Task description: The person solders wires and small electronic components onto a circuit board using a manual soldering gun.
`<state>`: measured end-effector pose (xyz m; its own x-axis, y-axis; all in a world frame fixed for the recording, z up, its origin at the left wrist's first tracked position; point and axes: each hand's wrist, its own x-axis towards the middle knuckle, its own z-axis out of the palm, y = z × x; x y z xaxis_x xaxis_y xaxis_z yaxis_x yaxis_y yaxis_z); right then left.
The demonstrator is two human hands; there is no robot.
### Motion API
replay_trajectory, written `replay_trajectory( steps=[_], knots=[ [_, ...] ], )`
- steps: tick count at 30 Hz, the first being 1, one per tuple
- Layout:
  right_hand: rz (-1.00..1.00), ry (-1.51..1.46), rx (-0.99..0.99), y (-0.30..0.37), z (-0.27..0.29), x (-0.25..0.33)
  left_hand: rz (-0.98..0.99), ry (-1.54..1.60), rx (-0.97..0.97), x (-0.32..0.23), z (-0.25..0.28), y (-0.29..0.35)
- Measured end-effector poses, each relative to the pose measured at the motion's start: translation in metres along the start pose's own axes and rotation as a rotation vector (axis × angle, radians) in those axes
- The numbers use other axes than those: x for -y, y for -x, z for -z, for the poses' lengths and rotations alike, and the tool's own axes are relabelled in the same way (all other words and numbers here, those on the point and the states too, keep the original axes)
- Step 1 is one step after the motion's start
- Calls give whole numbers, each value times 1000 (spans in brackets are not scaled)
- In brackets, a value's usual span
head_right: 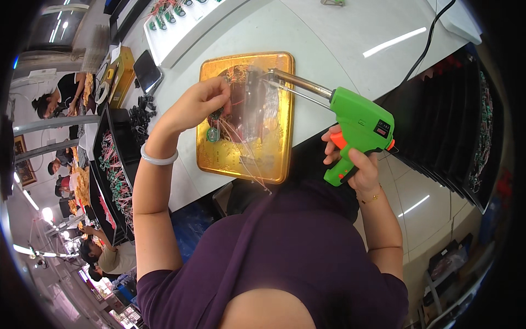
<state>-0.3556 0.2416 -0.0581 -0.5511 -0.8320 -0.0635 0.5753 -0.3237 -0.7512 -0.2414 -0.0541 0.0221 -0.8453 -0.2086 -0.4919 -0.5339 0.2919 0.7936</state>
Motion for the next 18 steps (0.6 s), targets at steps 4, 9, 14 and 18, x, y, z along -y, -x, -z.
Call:
replay_trajectory(
  steps=[4, 9, 14, 18],
  knots=[
    [0, 40, -31, 1, -2, 0, 68, 249, 6, 7, -13, 3],
    [-1, 2, -1, 1, -2, 1, 2, 69, -131, 21, -23, 4],
    [-9, 57, 1, 1, -2, 0, -33, -189, -213, 16, -26, 8],
    [12, 90, 6, 2, -3, -1, -3, -64, -294, 18, -31, 7]
  ],
)
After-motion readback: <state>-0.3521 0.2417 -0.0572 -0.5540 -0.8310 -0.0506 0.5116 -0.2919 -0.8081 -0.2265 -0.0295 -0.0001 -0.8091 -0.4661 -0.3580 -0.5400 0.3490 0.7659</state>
